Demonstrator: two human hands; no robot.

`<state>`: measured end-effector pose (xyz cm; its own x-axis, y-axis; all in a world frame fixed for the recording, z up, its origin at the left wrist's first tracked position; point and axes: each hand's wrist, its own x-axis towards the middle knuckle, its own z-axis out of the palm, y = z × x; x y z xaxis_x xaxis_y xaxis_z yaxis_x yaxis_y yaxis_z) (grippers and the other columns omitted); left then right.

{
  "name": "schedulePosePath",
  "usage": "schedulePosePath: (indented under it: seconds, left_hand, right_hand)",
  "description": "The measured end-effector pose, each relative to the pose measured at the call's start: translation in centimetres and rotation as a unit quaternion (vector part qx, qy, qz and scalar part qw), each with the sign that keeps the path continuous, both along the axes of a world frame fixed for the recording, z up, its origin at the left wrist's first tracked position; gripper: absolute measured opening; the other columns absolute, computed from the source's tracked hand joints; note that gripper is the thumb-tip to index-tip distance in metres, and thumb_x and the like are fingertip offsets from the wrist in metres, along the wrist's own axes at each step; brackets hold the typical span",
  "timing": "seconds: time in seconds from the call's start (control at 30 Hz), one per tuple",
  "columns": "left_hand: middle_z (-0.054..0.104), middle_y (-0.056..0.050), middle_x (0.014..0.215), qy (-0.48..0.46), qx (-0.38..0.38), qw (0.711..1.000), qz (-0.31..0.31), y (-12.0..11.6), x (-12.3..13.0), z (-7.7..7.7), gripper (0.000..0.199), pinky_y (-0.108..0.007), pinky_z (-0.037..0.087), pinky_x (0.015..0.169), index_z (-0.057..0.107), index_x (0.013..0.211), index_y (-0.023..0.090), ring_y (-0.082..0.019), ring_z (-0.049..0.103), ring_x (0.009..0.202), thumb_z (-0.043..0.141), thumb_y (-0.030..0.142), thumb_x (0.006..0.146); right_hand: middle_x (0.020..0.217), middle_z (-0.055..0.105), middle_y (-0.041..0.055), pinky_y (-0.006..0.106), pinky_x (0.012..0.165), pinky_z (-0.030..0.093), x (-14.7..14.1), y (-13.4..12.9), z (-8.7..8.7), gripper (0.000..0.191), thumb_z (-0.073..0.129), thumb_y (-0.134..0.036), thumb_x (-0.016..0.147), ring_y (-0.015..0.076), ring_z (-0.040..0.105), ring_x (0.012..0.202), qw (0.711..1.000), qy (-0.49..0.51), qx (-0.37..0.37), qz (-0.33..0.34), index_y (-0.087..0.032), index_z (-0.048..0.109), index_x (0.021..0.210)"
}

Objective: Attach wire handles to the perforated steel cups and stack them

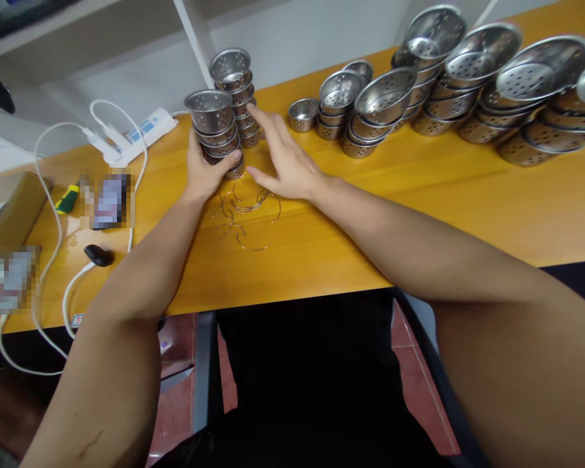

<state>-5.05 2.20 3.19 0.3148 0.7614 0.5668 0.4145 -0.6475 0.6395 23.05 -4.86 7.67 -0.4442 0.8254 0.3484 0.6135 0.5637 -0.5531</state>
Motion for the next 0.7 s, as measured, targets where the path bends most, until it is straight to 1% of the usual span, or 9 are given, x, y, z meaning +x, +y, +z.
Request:
schedulePosePath:
  seconds: [0.1, 0.17, 0.23, 0.3, 0.4, 0.47, 0.53, 0.63, 0.7]
  left_hand:
    - [0.076, -0.011, 0.161, -0.008, 0.011, 1.000, 0.012, -0.1, 1.0, -0.7, 0.105, -0.064, 0.057, 0.145, 0.050, 0.173, 0.043, -0.037, 0.070, 0.163, 0.079, 0.102, 0.092]
    - [0.072, -0.011, 0.166, 0.000, 0.028, 1.000, 0.014, -0.4, 1.5, -0.8, 0.109, -0.064, 0.058, 0.143, 0.049, 0.173, 0.042, -0.038, 0.070, 0.162, 0.077, 0.107, 0.089]
    - [0.070, -0.010, 0.169, 0.033, 0.040, 0.999, 0.004, -0.9, 1.8, -0.6, 0.113, -0.066, 0.056, 0.143, 0.049, 0.173, 0.043, -0.040, 0.069, 0.161, 0.083, 0.105, 0.085]
    - [0.070, -0.011, 0.168, 0.063, 0.051, 0.997, -0.006, -1.6, 2.0, 0.0, 0.113, -0.068, 0.055, 0.143, 0.050, 0.174, 0.042, -0.041, 0.068, 0.159, 0.088, 0.100, 0.084]
    - [0.069, -0.013, 0.169, 0.076, 0.051, 0.996, -0.001, -2.4, 2.1, 0.7, 0.110, -0.065, 0.054, 0.144, 0.052, 0.173, 0.037, -0.042, 0.068, 0.161, 0.093, 0.090, 0.087]
    - [0.069, -0.013, 0.169, 0.076, 0.039, 0.996, 0.009, -2.8, 2.1, 1.0, 0.109, -0.061, 0.054, 0.145, 0.054, 0.171, 0.035, -0.042, 0.068, 0.163, 0.098, 0.084, 0.085]
    - [0.070, -0.013, 0.169, 0.075, 0.029, 0.997, 0.017, -2.8, 2.1, 0.9, 0.109, -0.059, 0.054, 0.145, 0.056, 0.170, 0.035, -0.042, 0.069, 0.163, 0.101, 0.082, 0.083]
    - [0.072, -0.010, 0.168, 0.076, 0.018, 0.997, 0.023, -2.7, 2.3, 0.7, 0.109, -0.061, 0.056, 0.144, 0.058, 0.168, 0.036, -0.042, 0.070, 0.162, 0.101, 0.085, 0.081]
    - [0.074, -0.008, 0.168, 0.081, 0.016, 0.996, 0.029, -2.7, 2.4, 0.7, 0.108, -0.062, 0.060, 0.139, 0.058, 0.168, 0.037, -0.040, 0.072, 0.158, 0.100, 0.086, 0.081]
  right_hand:
    - [0.200, 0.039, 0.0105, 0.070, 0.155, 0.033, -0.4, -0.5, 0.1, 0.132, 0.071, -0.088, 0.103, 0.0473, 0.028, 0.189, 1.000, 0.019, 0.013, -0.018, -0.037, 0.000, 0.202]
    - [0.202, 0.033, 0.0074, 0.069, 0.156, 0.032, -0.5, -0.8, 0.2, 0.134, 0.073, -0.092, 0.100, 0.0456, 0.019, 0.192, 0.998, 0.037, 0.037, -0.031, -0.040, 0.004, 0.202]
    - [0.205, 0.025, 0.0030, 0.068, 0.157, 0.029, -0.6, -1.1, 0.4, 0.127, 0.072, -0.095, 0.100, 0.0446, 0.012, 0.194, 0.996, 0.047, 0.060, -0.038, -0.044, 0.015, 0.201]
    - [0.205, 0.025, 0.0005, 0.067, 0.157, 0.027, -0.5, -1.3, 0.6, 0.111, 0.066, -0.093, 0.105, 0.0434, 0.015, 0.193, 0.995, 0.053, 0.070, -0.037, -0.046, 0.028, 0.199]
    - [0.202, 0.033, 0.0006, 0.064, 0.157, 0.028, -0.4, -1.3, 0.8, 0.091, 0.055, -0.085, 0.114, 0.0414, 0.024, 0.191, 0.995, 0.062, 0.072, -0.032, -0.047, 0.039, 0.196]
    - [0.198, 0.038, 0.0018, 0.064, 0.157, 0.028, -0.4, -1.2, 0.7, 0.088, 0.053, -0.082, 0.116, 0.0413, 0.026, 0.190, 0.995, 0.058, 0.073, -0.037, -0.047, 0.039, 0.196]
    - [0.195, 0.044, 0.0041, 0.067, 0.157, 0.026, -0.5, -1.2, 0.6, 0.089, 0.053, -0.080, 0.116, 0.0417, 0.026, 0.190, 0.995, 0.051, 0.074, -0.051, -0.048, 0.035, 0.198]
    - [0.190, 0.049, 0.0064, 0.071, 0.156, 0.024, -0.7, -1.1, 0.3, 0.090, 0.052, -0.079, 0.118, 0.0417, 0.027, 0.189, 0.994, 0.044, 0.076, -0.069, -0.049, 0.028, 0.199]
    - [0.191, 0.048, 0.0062, 0.069, 0.156, 0.026, -0.8, -1.0, 0.1, 0.088, 0.049, -0.078, 0.118, 0.0412, 0.029, 0.188, 0.993, 0.050, 0.082, -0.074, -0.049, 0.028, 0.199]
